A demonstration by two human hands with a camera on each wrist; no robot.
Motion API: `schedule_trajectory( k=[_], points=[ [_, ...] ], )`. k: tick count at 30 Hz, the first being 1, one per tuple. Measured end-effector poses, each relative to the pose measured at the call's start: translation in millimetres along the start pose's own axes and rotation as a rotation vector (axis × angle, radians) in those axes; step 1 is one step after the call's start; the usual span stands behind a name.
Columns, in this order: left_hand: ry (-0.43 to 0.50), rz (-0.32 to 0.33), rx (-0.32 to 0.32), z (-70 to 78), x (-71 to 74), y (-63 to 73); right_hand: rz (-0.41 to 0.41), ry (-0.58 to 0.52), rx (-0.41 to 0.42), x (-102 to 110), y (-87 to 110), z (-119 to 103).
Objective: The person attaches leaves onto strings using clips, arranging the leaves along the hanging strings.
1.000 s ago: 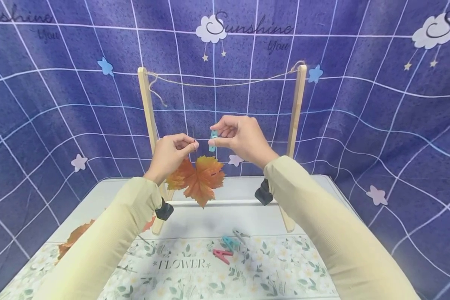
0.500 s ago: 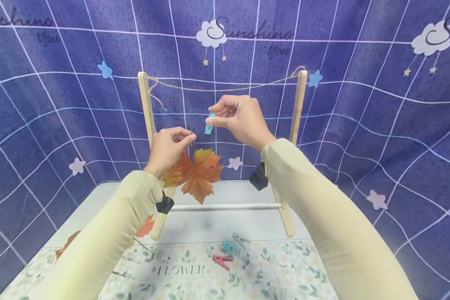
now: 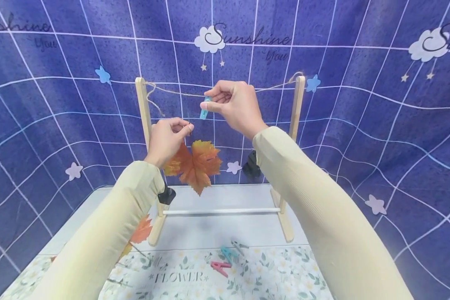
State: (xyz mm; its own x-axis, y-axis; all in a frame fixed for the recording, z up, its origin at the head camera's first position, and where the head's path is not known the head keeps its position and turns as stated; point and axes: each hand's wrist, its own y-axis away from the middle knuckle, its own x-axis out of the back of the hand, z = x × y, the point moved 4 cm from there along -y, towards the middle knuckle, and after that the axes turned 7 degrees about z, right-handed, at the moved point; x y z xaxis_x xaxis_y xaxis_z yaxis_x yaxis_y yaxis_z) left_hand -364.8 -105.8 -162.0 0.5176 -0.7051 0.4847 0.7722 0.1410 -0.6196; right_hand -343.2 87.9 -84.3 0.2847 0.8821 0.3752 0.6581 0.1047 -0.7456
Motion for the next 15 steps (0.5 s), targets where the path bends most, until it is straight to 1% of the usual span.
schedule_trajectory(
  k=[4, 7, 11, 15],
  points=[
    [-0.036, 0.02, 0.043, 4.0, 0.0, -7.3, 0.019, -0.012, 0.012, -4, -12.4, -2],
    [-0.058, 0.047, 0.067, 7.4, 0.1, -13.1, 0.032, -0.02, 0.019, -8, -21.7, -5],
    [-0.079, 0.078, 0.078, 11.4, 0.5, -19.6, 0.05, -0.032, 0.008, -12, -33.0, -9],
    [-0.098, 0.087, 0.079, 14.5, -0.3, -25.3, 0.061, -0.061, 0.0, -16, -41.8, -11]
  ],
)
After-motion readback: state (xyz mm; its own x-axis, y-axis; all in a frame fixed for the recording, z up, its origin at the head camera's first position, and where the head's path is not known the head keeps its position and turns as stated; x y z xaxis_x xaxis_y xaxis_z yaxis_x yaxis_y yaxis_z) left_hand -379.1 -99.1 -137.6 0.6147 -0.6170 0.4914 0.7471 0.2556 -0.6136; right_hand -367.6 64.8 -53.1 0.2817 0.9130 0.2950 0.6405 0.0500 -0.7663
